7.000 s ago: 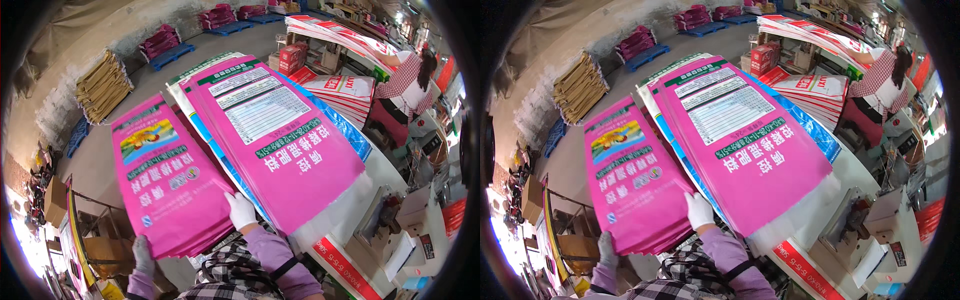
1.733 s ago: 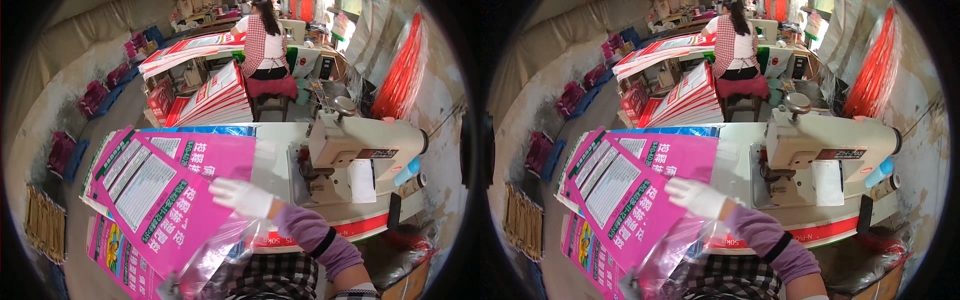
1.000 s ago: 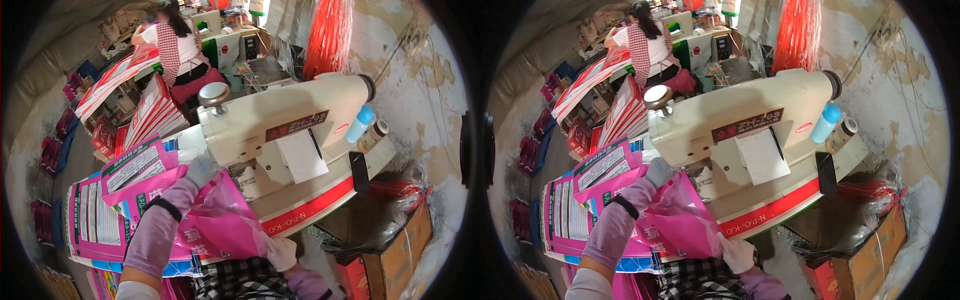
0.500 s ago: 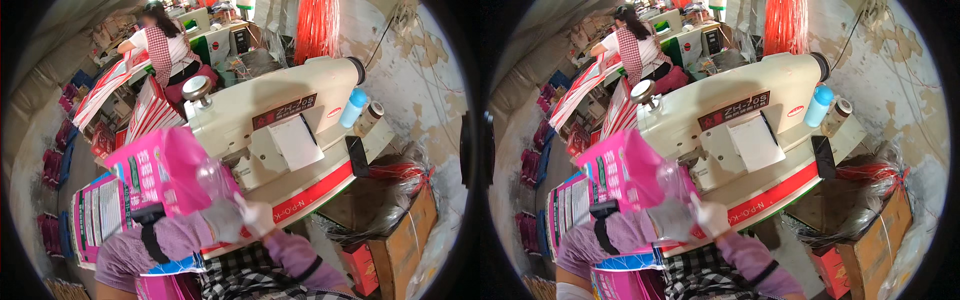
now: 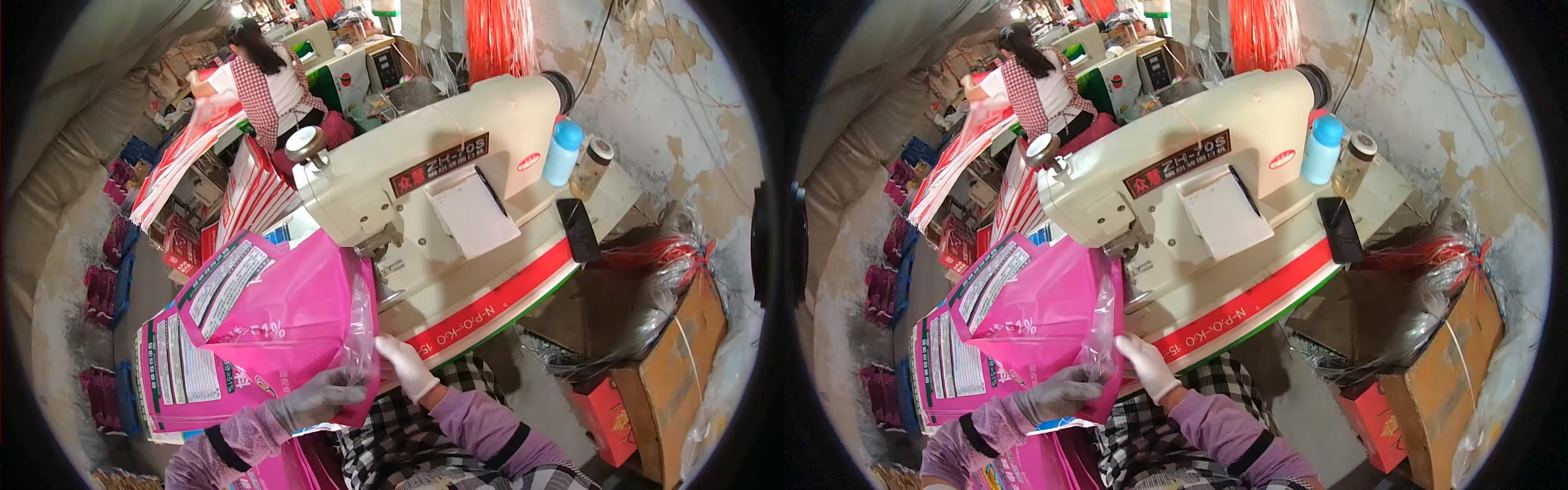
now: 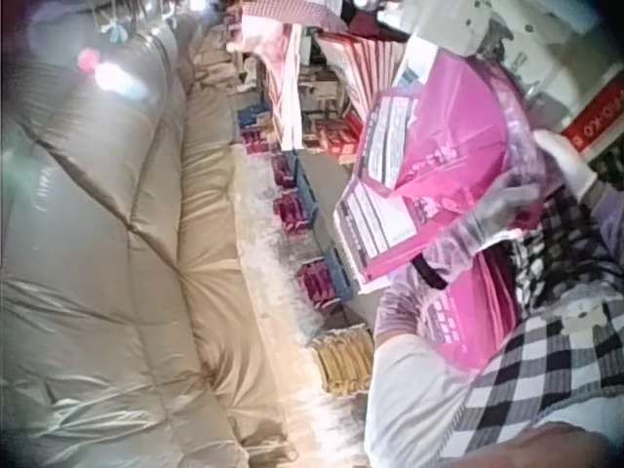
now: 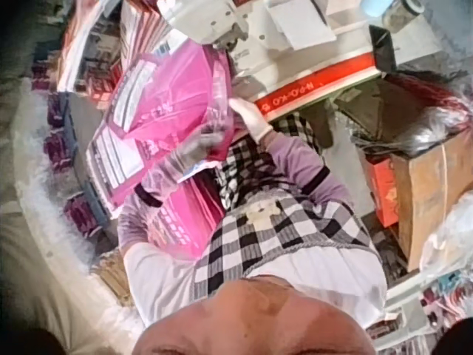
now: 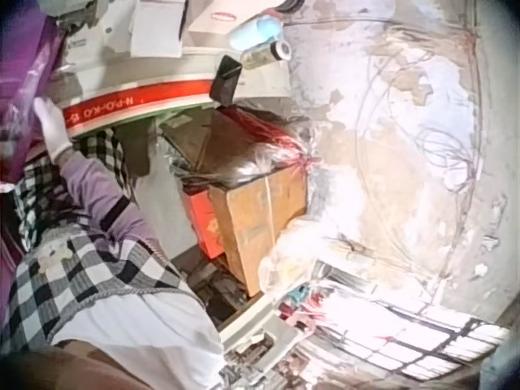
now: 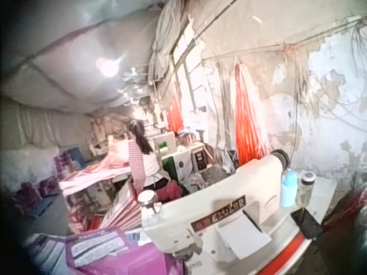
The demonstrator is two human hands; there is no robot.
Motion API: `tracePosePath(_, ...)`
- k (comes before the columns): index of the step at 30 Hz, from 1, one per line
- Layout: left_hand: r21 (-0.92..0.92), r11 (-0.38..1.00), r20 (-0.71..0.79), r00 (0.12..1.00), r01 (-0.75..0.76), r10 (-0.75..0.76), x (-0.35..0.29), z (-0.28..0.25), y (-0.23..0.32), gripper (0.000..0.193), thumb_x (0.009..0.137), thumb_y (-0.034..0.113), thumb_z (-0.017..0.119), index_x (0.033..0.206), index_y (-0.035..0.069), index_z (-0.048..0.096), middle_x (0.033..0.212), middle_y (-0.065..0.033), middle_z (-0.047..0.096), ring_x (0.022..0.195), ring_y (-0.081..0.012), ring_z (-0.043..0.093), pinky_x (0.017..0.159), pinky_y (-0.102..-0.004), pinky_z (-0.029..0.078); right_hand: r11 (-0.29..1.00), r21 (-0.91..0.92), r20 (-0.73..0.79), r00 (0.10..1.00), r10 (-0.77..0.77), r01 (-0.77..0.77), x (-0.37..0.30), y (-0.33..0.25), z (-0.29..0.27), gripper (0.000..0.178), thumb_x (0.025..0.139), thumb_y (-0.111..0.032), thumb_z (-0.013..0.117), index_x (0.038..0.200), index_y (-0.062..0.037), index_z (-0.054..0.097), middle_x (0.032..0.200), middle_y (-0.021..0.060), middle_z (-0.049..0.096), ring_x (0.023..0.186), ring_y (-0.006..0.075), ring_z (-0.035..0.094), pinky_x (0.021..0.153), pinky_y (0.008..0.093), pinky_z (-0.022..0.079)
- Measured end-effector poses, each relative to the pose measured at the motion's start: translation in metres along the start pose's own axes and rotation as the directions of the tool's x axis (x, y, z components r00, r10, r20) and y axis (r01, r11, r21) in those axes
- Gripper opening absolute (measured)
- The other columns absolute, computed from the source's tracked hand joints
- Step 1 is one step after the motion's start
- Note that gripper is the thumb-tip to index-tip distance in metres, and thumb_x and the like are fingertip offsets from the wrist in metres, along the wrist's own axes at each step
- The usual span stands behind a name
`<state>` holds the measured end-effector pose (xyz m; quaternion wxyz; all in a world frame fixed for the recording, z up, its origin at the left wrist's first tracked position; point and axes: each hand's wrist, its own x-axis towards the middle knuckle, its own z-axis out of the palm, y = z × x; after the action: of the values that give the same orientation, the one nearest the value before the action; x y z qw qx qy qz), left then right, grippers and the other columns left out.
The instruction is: Using an industrial sewing machine to sew the edges of large plastic fertilizer bags.
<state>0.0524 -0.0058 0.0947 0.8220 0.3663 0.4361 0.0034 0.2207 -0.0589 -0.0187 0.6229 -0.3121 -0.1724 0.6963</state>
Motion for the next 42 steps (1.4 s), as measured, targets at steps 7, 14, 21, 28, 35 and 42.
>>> tracePosePath(7,0.76,-0.617,0.459,0.841,-0.204,0.287,0.006,0.075,0.061,0.017,0.073,0.012,0.064,0.089,0.014,0.069,0.085,-0.0018,0.064,0.085,-0.0219,0.062,0.076,-0.0376,0.05,0.941,-0.273,0.092,0.979,-0.18,0.199,-0.014,0.019,0.012,0.074,0.089,-0.009,0.063,0.149,-0.0033,0.02,0.13,0.0104,0.054,0.108,0.0149,0.057,0.095,0.0311,0.046)
tracePosePath(14,0.733,-0.461,0.54,0.84,-0.5,-0.053,0.032,0.064,0.076,0.015,0.072,0.019,0.065,0.083,0.009,0.069,0.075,-0.008,0.067,0.073,-0.0326,0.068,0.063,-0.0441,0.054,0.767,-0.642,-0.099,0.993,-0.059,-0.019,-0.061,-0.002,0.03,0.067,0.084,-0.003,0.059,0.146,-0.0003,0.031,0.126,0.0214,0.057,0.113,0.0235,0.058,0.097,0.0324,0.044)
tracePosePath(21,0.747,-0.475,0.467,0.875,-0.466,-0.125,0.015,0.056,0.027,0.026,0.087,0.027,0.058,0.097,0.003,0.054,0.062,-0.0097,0.062,0.058,-0.0296,0.065,0.051,-0.0421,0.049,0.561,-0.827,-0.12,0.967,-0.223,0.027,-0.049,-0.017,0.01,0.063,0.085,-0.018,0.05,0.145,-0.0073,0.034,0.081,0.0283,0.064,0.081,0.0444,0.064,0.072,0.0499,0.05)
tracePosePath(28,0.761,-0.333,0.469,0.827,-0.557,-0.311,0.017,0.076,0.072,0.016,0.086,0.027,0.061,0.083,0.01,0.061,0.065,-0.0055,0.063,0.057,-0.026,0.064,0.052,-0.0406,0.048,0.287,-0.952,-0.148,0.98,-0.136,-0.104,-0.059,-0.023,0.018,0.073,0.081,-0.014,0.056,0.149,-0.0148,0.028,0.065,0.0233,0.06,0.064,0.0421,0.062,0.063,0.0512,0.05)
tracePosePath(35,0.526,-0.712,0.072,0.858,-0.465,-0.508,0.001,0.083,0.169,0.015,0.082,0.024,0.066,0.087,0.01,0.068,0.078,-0.0071,0.067,0.077,-0.0287,0.067,0.067,-0.0402,0.052,-0.108,-0.993,-0.015,0.967,-0.253,-0.044,0.031,-0.052,0.015,0.062,0.081,-0.012,0.057,0.141,-0.0085,0.044,0.071,0.0157,0.067,0.065,0.0331,0.067,0.062,0.0453,0.053)
tracePosePath(42,0.874,-0.04,0.477,0.872,-0.484,-0.11,0.024,0.003,0.123,0.029,0.083,0.031,0.064,0.096,0.005,0.067,0.084,-0.0088,0.068,0.074,-0.0239,0.066,0.067,-0.0404,0.054,-0.292,-0.86,-0.431,0.902,-0.023,-0.419,0.125,-0.028,0.021,0.075,0.09,-0.021,0.049,0.152,-0.0018,0.011,0.092,0.0195,0.071,0.083,0.0343,0.07,0.071,0.0443,0.055)
